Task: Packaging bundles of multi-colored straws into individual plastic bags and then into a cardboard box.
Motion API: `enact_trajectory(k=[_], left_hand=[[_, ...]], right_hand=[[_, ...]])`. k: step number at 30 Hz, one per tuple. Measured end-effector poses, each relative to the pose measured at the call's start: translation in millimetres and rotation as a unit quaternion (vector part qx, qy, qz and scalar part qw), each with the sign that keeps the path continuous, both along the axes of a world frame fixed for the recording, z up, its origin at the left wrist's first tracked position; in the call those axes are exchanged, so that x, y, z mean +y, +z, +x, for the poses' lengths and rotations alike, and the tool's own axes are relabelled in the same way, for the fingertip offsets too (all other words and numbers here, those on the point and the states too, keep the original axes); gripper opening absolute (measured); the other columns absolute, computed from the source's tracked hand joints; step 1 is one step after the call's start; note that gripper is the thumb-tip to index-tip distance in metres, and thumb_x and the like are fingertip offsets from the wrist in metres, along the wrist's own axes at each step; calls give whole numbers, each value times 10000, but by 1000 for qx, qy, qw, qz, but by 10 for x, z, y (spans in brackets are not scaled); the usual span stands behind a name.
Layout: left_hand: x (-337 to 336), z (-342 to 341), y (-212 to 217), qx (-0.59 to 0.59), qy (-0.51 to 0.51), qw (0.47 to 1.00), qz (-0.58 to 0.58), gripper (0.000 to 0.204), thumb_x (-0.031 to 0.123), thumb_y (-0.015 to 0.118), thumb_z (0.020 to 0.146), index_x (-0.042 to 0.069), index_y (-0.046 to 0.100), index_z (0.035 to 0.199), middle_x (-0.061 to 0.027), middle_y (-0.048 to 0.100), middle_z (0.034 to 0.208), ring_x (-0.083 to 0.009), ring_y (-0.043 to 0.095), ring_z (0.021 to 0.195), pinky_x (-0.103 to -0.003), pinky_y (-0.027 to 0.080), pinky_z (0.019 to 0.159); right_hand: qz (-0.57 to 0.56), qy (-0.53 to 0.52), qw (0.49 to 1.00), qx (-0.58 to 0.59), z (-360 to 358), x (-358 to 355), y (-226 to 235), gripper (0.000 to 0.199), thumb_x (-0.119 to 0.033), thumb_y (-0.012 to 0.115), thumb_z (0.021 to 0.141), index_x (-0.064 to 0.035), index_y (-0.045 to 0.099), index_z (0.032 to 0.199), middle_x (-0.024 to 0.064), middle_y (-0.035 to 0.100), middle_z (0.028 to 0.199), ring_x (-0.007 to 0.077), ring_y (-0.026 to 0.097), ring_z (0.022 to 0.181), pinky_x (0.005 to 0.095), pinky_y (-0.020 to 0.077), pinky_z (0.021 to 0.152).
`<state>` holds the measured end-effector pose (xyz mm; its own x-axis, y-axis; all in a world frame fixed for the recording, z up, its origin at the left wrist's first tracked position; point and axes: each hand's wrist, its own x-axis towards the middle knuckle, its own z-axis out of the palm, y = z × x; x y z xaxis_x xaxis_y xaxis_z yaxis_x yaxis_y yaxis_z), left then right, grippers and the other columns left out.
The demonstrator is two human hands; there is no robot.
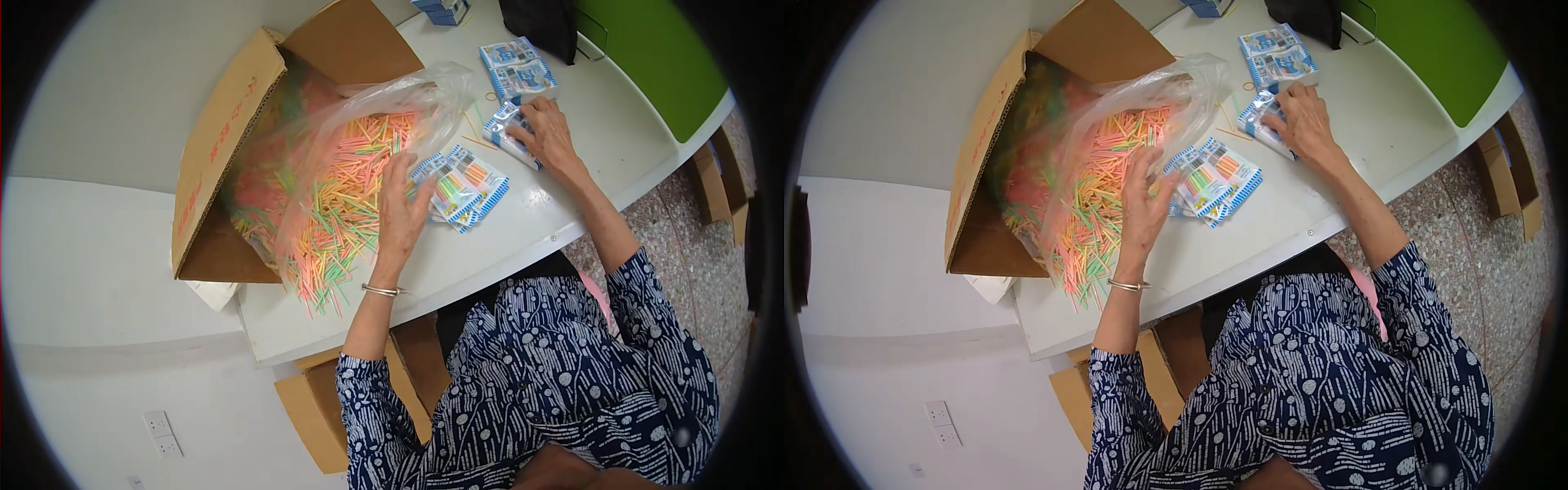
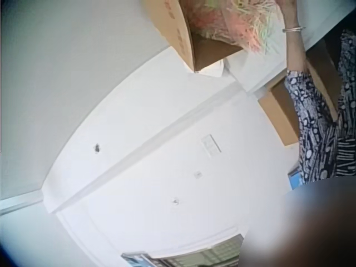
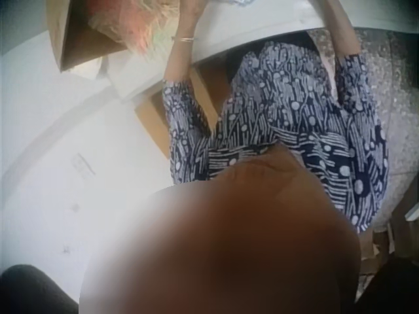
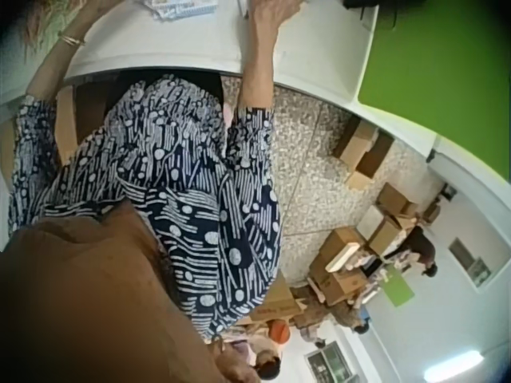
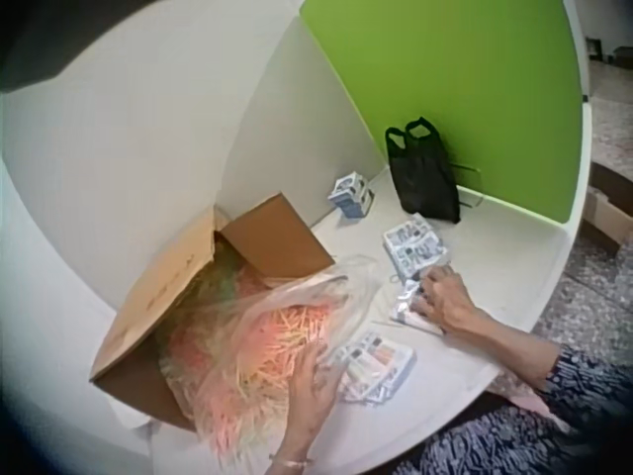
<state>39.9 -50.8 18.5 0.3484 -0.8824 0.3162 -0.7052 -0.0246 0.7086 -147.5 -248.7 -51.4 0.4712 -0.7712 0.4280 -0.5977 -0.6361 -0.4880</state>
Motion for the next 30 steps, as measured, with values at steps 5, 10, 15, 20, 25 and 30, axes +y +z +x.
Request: enact_trajectory(k=[5, 10, 15, 20, 25, 30], left_hand=[[103, -34, -4, -27, 13, 1000, 1, 353, 142, 644, 834, -49, 557, 1118, -227, 506, 1249, -341, 482, 1185, -396, 382, 988], [128, -70, -43, -30, 25, 999, -20, 341, 156, 654, 834, -35, 571, 1105, -213, 525, 1233, -334, 498, 1165, -387, 389, 981], [51, -153, 144, 48, 22, 997, -58, 336, 170, 663, 830, -33, 584, 1085, -190, 579, 1140, -299, 545, 1083, -370, 416, 938], [165, -144, 169, 195, 5, 981, 2, 254, 164, 673, 825, -27, 632, 987, -135, 640, 964, -211, 589, 867, -324, 460, 793], [459, -158, 36, 146, 71, 985, -50, 150, 70, 652, 821, -36, 646, 927, -113, 635, 832, -184, 577, 763, -295, 453, 699], [626, -178, -70, 107, 90, 987, -78, 140, 44, 636, 818, -40, 643, 930, -120, 622, 813, -210, 580, 750, -309, 448, 674]], right_hand=[[-5, 38, 999, -38, 13, -124, -77, 230, -221, 685, 780, -10, 675, 873, 145, 589, 976, 305, 541, 950, 410, 433, 816], [-65, 37, 996, -39, 10, -88, 2, 167, -197, 661, 801, -41, 676, 856, 122, 596, 940, 279, 550, 938, 394, 430, 778], [-222, 189, 949, -122, 160, 468, 635, 244, -136, 701, 757, -45, 643, 976, 102, 602, 965, 279, 572, 912, 385, 436, 784], [-107, 318, 930, -151, 349, 919, 744, 324, -70, 730, 714, -27, 619, 1016, 108, 593, 955, 275, 574, 903, 376, 448, 775], [193, 383, 891, -150, 390, 995, 719, 249, -98, 678, 776, 23, 608, 983, 122, 581, 852, 239, 561, 786, 333, 432, 690], [256, 404, 872, -107, 460, 1095, 749, 186, -133, 649, 805, 45, 616, 847, 124, 556, 702, 227, 534, 673, 340, 399, 624]])
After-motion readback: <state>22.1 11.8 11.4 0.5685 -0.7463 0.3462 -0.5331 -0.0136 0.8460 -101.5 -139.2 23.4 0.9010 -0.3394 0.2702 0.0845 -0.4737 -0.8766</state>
